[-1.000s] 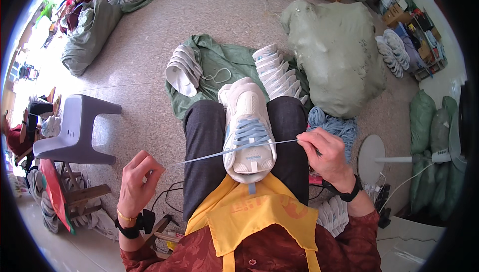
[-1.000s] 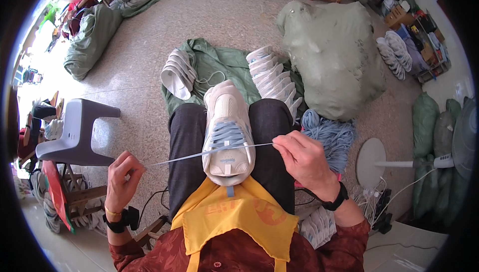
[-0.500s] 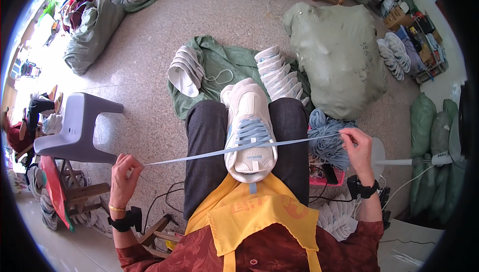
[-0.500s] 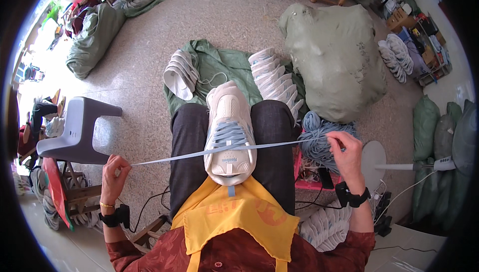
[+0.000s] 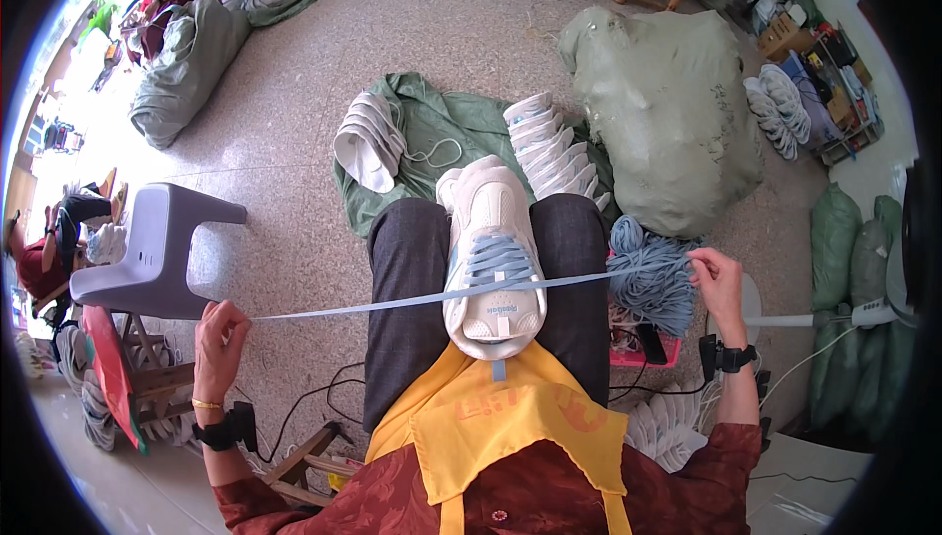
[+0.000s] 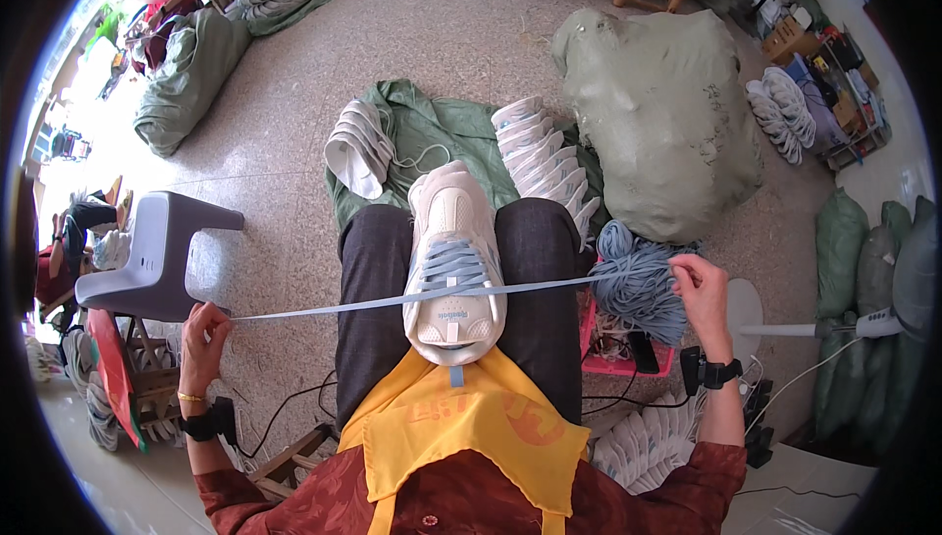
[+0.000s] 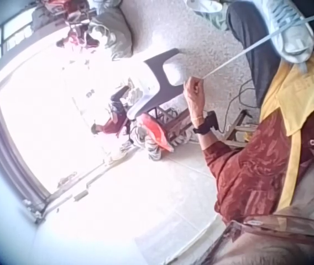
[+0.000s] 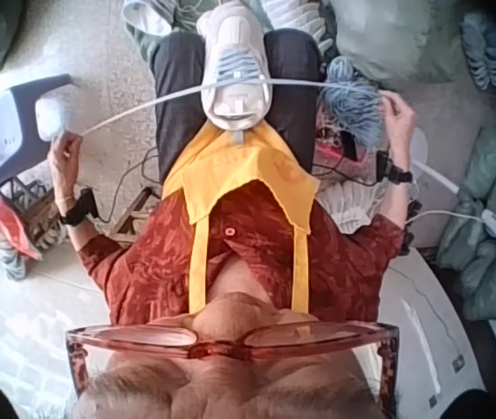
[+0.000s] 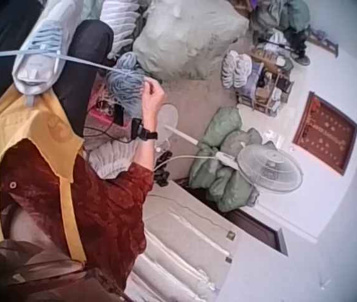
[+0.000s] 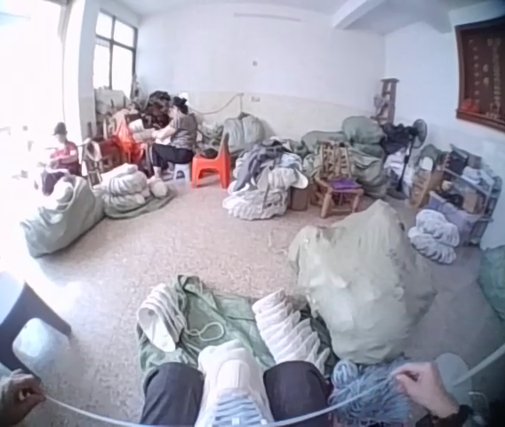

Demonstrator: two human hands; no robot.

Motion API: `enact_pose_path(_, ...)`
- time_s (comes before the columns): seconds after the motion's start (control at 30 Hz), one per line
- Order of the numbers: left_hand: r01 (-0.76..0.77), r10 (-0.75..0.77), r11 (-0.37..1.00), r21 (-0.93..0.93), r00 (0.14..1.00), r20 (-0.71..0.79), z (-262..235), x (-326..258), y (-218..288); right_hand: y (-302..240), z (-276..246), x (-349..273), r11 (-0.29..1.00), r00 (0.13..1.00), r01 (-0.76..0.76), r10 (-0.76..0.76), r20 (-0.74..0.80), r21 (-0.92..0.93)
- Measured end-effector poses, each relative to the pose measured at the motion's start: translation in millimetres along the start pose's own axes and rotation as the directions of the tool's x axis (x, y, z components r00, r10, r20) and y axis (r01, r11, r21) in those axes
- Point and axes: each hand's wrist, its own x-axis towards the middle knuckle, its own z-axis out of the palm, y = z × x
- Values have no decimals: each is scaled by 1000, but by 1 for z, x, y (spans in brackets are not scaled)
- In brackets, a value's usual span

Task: The person laces a shoe by hand, threading a blue lace through the eyelets and pulling it tight. They repeatedly thread the lace through the openings, tightening it as they progress up the shoe.

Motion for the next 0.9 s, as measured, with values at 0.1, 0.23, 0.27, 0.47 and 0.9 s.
enact_pose_path(0.1,20,-20,1000,-25,1000,-1,-3,1,-1,6,-4,1,1000,1000,-21,21,-1,0)
enact_pose_path(0.23,52,-52,998,-26,999,6,-7,4,-4,-1,-4,3,998,999,-40,42,34,-38)
enact_pose_path(0.27,10,-10,1000,-2,1000,13,-9,5,-6,-5,-3,4,998,998,-41,42,36,-37)
enact_pose_path(0.47,-88,87,994,67,996,26,-10,19,14,-30,14,5,991,980,-31,55,192,-128)
enact_pose_path(0.9,-93,93,996,-3,995,34,-1,24,21,-41,27,8,990,950,-21,63,305,-140)
